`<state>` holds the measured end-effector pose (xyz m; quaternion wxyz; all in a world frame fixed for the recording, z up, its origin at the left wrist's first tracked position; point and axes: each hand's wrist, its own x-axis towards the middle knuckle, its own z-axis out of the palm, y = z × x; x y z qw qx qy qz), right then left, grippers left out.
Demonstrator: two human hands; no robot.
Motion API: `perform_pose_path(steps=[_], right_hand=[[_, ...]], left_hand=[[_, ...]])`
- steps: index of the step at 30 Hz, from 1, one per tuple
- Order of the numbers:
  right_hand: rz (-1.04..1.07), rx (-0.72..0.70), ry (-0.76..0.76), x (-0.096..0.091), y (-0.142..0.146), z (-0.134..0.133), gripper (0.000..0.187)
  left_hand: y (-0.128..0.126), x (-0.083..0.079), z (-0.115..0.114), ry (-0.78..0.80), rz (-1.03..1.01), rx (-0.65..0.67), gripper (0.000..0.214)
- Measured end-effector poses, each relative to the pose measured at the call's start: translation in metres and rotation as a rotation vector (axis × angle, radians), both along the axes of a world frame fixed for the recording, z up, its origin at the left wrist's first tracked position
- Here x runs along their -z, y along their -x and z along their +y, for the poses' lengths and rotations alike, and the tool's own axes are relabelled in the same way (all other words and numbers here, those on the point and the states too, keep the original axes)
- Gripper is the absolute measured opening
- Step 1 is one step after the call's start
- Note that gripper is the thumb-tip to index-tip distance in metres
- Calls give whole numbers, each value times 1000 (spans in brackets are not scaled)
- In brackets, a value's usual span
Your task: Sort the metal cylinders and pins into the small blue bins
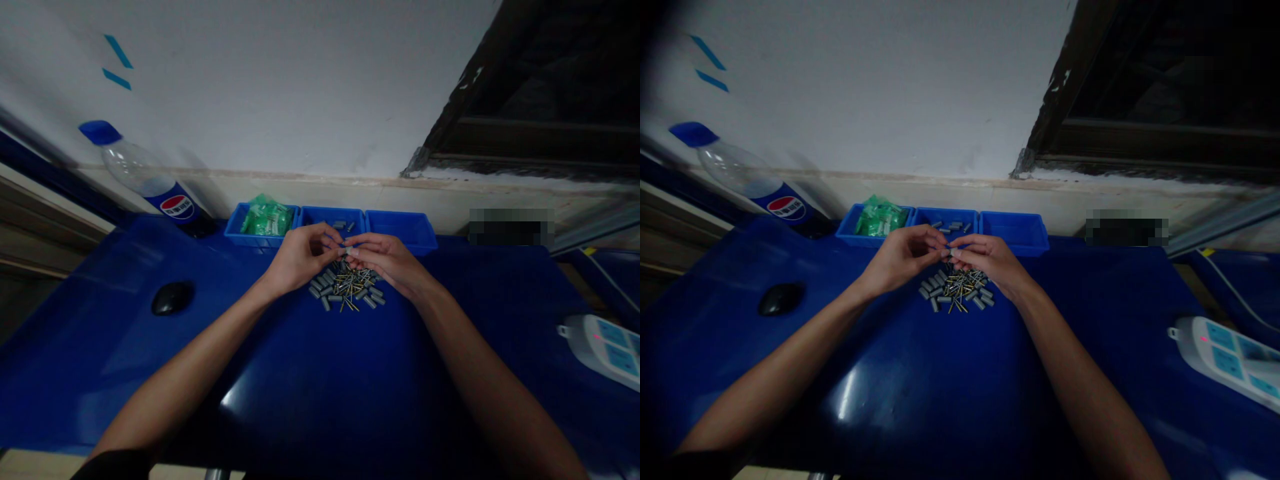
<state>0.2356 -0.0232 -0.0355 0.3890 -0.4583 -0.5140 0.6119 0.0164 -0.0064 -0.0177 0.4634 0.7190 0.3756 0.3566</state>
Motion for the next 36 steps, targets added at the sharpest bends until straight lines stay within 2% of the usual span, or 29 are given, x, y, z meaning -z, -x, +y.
perform_pose_path(steps=[2,4,6,8,13,20,26,31,36], right_hand=[[-16,10,-10,-1,1,0,25],[-76,37,-45,-2,1,0,21],[-145,81,-96,-3,0,1,19],[-167,112,-138,-5,0,1,24],[-133,119,-175,-9,0,1,40],[-161,113,-166,-9,-1,1,32],[-174,104,-166,-10,-1,1,27],[-162,99,-163,-10,0,1,26],[-163,98,-156,-9,0,2,24]], left_hand=[[3,1,1,-60,96,-4,20],[7,2,3,-157,292,11,16],[11,3,4,-239,491,66,14],[14,6,3,-276,590,143,16],[12,10,-1,-294,625,257,21],[13,10,-1,-321,709,220,17],[13,8,0,-349,863,207,14],[13,6,3,-308,815,244,24],[15,7,5,-289,765,219,15]])
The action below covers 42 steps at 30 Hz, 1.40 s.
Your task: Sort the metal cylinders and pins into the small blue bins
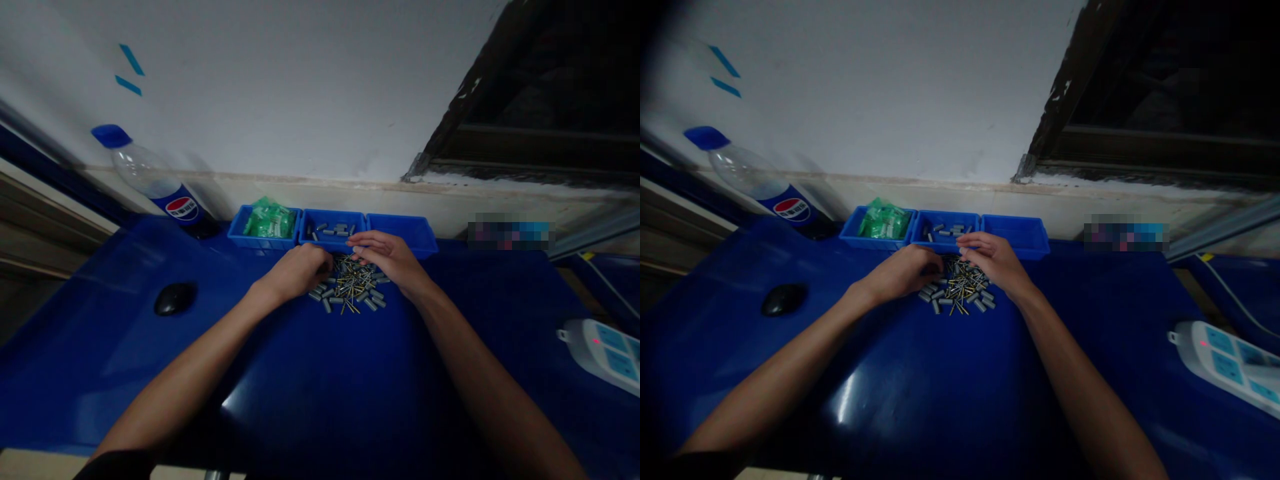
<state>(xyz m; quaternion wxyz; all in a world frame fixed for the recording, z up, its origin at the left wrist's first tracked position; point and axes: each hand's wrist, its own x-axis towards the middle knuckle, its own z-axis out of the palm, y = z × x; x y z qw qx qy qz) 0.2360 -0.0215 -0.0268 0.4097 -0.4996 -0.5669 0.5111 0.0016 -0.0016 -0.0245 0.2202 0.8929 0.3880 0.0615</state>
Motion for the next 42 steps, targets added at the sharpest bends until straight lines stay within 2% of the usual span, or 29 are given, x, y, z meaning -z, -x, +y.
perform_pose_path(steps=[4,9,14,20,26,29,32,42], right_hand=[[-31,-31,5,3,-3,1,21],[-11,-119,80,9,-3,0,22],[85,-144,158,5,0,-2,28],[67,-122,114,0,-1,-2,17],[3,-11,23,3,-2,0,18],[42,62,-25,1,-1,1,31],[56,76,-21,-2,-2,1,37],[68,65,9,0,-2,1,23]], left_hand=[[-1,-1,2,10,-242,-68,12],[-6,-7,1,85,-547,-222,21],[-11,-12,-4,223,-674,-218,23],[-10,-14,-5,228,-614,-163,22],[-2,-8,0,18,-276,-87,20],[0,-1,1,23,-184,-12,22],[0,3,-1,53,-178,52,22],[-6,0,-5,31,55,44,22]])
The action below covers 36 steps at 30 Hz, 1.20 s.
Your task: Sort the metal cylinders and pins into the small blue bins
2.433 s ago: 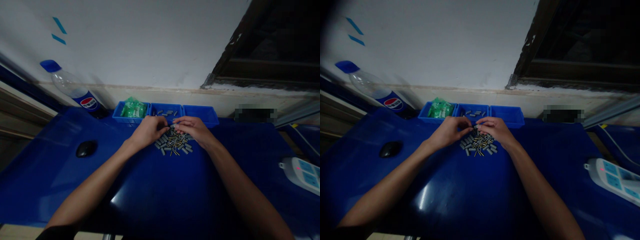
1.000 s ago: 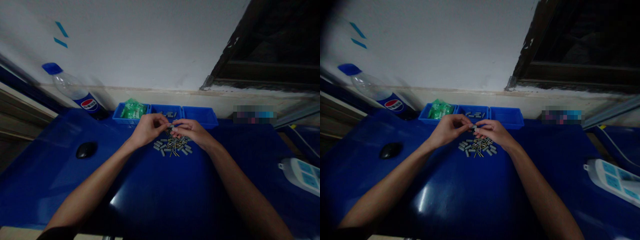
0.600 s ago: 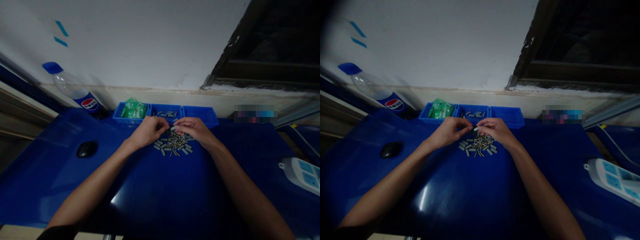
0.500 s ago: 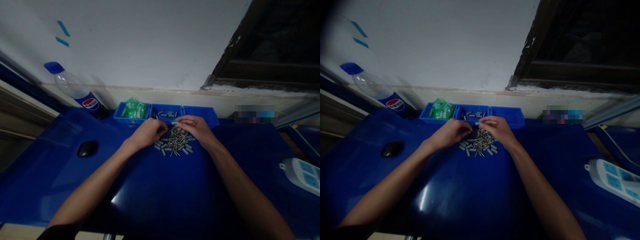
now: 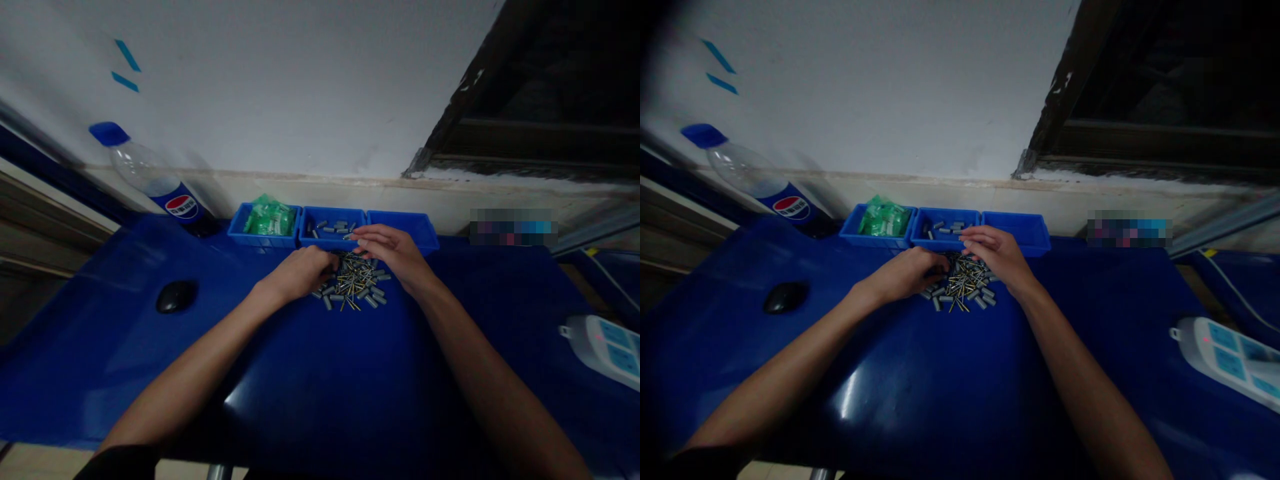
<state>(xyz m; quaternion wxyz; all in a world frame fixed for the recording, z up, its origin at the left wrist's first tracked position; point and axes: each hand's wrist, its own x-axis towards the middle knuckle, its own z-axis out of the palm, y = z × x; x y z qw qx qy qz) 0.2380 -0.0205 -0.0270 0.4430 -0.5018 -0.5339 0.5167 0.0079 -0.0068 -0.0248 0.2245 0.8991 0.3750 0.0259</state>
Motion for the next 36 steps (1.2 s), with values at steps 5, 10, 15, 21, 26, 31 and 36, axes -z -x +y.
perform_pose_path(steps=[5,10,15,21,26,31,36], right_hand=[[-5,-6,-4,0,0,0,23],[-35,-15,7,0,-2,1,20],[-77,-78,23,0,-3,1,20],[-11,-210,83,2,2,-5,30],[17,-195,48,7,6,-7,23],[-56,-138,-3,8,6,-4,16],[-40,18,-42,6,6,-2,30]], left_hand=[[3,1,2,-23,-37,26,27],[10,2,10,26,-223,-23,27],[9,-2,14,77,-595,-161,20],[3,-9,8,16,-764,-215,28],[2,-13,4,3,-724,-178,29],[8,-16,5,92,-441,-85,18],[15,-11,4,70,-65,51,21]])
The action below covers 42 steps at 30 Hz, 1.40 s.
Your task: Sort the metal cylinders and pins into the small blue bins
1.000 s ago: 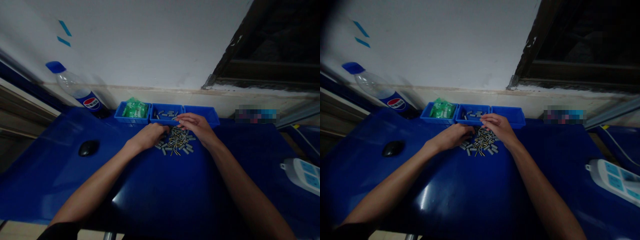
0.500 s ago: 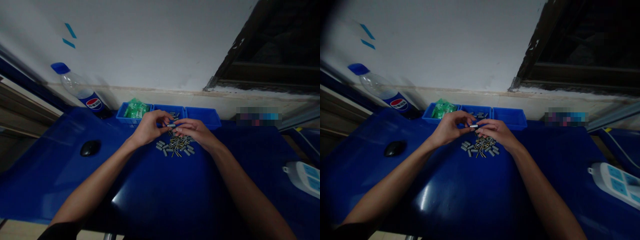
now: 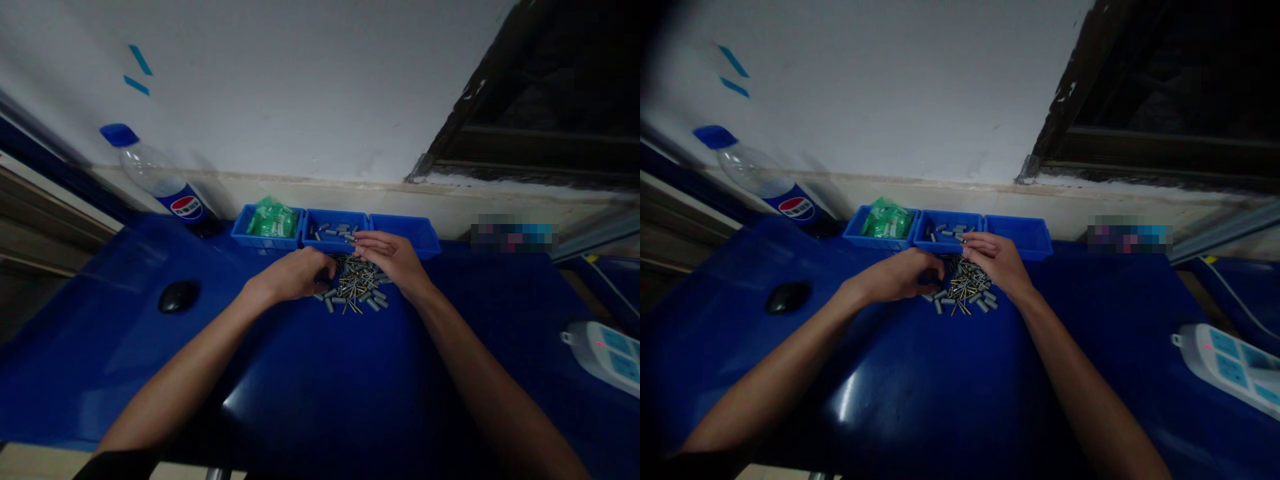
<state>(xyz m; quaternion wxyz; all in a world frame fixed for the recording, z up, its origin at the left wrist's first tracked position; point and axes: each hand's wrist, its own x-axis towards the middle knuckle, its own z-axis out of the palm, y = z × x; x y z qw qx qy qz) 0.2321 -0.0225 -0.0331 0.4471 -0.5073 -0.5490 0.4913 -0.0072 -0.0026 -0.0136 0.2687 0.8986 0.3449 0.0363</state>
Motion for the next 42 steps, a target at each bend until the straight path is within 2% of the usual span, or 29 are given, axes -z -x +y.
perform_pose_path(steps=[3,9,15,20,28,34,39,42], right_hand=[[1,10,-15,-2,0,0,34],[-4,-6,-3,-3,-1,0,26],[-25,-18,-15,-3,-3,1,24],[-48,-19,0,-4,-4,2,22],[-65,-126,56,-3,-8,2,24],[71,-232,137,2,-3,-2,31],[149,-210,127,10,0,-2,26],[86,-182,105,8,-1,-1,19]], left_hand=[[0,4,-1,-25,64,-6,21],[-3,9,-1,-40,93,-12,19],[-2,10,2,-48,44,-22,19],[-2,8,6,-71,-134,-59,17],[-12,2,3,-25,-583,-251,11],[-15,3,1,39,-690,-261,12],[-16,1,-1,93,-674,-234,15],[-12,-4,0,34,-502,-202,15]])
